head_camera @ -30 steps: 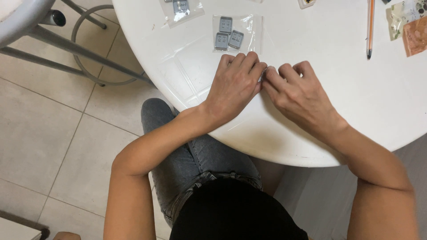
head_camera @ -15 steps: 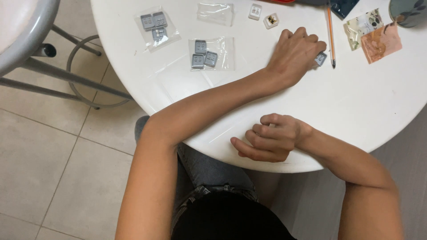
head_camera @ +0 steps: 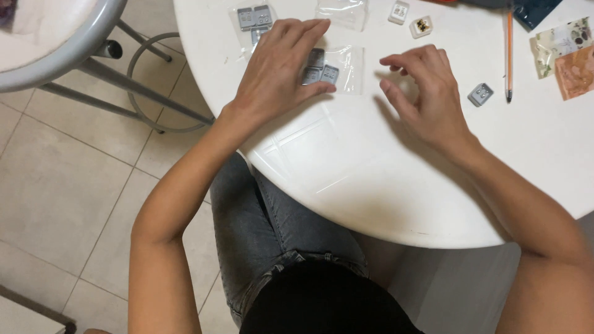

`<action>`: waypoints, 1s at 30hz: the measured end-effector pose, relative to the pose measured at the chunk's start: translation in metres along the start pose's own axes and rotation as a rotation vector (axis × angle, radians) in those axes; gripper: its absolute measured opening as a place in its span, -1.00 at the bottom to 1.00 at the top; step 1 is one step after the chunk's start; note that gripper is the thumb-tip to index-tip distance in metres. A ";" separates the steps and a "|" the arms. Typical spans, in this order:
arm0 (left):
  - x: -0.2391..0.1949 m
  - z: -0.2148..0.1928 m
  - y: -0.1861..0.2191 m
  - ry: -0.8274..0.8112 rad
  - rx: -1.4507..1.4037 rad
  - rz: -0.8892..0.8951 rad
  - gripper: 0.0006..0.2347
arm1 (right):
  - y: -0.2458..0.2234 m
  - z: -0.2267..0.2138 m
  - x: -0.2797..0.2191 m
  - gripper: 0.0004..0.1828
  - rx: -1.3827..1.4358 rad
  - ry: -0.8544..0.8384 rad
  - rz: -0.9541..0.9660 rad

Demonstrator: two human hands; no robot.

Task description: The person sits at a white table and repeatedly picks up small gray rectangular electronic components and tiny metal pins. They insert the pins into the components by hand, then place the assembled units into clear plastic bags. The process is repeated for several units throughout the clip.

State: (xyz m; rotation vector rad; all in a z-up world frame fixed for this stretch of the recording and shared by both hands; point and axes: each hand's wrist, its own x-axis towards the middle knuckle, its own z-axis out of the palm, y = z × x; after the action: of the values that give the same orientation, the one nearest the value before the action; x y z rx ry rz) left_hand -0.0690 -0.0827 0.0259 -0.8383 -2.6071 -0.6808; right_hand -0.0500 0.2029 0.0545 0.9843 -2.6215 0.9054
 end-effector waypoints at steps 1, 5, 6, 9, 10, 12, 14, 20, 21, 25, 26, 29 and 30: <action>-0.005 0.000 0.001 -0.001 0.003 -0.007 -0.20 | 0.007 0.009 0.004 -0.74 0.005 -0.004 -0.003; -0.016 0.003 0.005 -0.150 0.102 0.018 -0.29 | 0.014 0.032 0.022 -0.64 -0.004 -0.099 0.015; -0.013 0.004 0.004 -0.095 0.101 0.050 -0.36 | 0.012 0.033 0.027 -0.59 0.012 -0.087 0.013; -0.020 0.008 0.003 0.001 -0.052 -0.002 -0.40 | 0.009 0.037 0.031 -0.76 0.308 -0.075 0.295; -0.021 0.007 0.005 0.004 -0.055 -0.005 -0.40 | 0.006 0.035 0.032 -0.76 0.306 -0.080 0.295; -0.024 0.005 0.006 0.089 -0.075 0.009 -0.45 | -0.001 0.033 0.034 -0.86 0.633 -0.086 0.509; -0.026 0.006 0.006 0.100 -0.061 0.006 -0.43 | 0.006 0.039 0.033 -0.83 0.735 -0.086 0.508; -0.028 0.004 0.007 0.133 -0.097 0.049 -0.40 | -0.005 0.033 0.044 -0.67 0.904 -0.133 0.547; -0.029 0.004 0.007 0.135 -0.109 0.068 -0.40 | -0.006 0.033 0.045 -0.72 0.773 -0.138 0.499; -0.029 0.005 0.007 0.108 -0.073 0.104 -0.40 | 0.002 0.035 0.051 -0.83 0.418 -0.131 0.448; -0.029 0.005 0.007 0.104 -0.060 0.106 -0.40 | 0.005 0.036 0.052 -0.83 0.396 -0.161 0.441; -0.028 0.003 0.008 0.101 -0.051 0.119 -0.42 | 0.008 0.037 0.058 -0.83 0.358 -0.201 0.433; -0.028 0.002 0.009 0.103 -0.055 0.131 -0.43 | 0.008 0.038 0.059 -0.88 0.342 -0.209 0.431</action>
State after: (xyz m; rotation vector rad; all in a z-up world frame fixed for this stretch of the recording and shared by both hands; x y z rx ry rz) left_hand -0.0421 -0.0882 0.0155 -0.9555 -2.4282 -0.7409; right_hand -0.0993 0.1532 0.0431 0.6073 -2.9840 1.4596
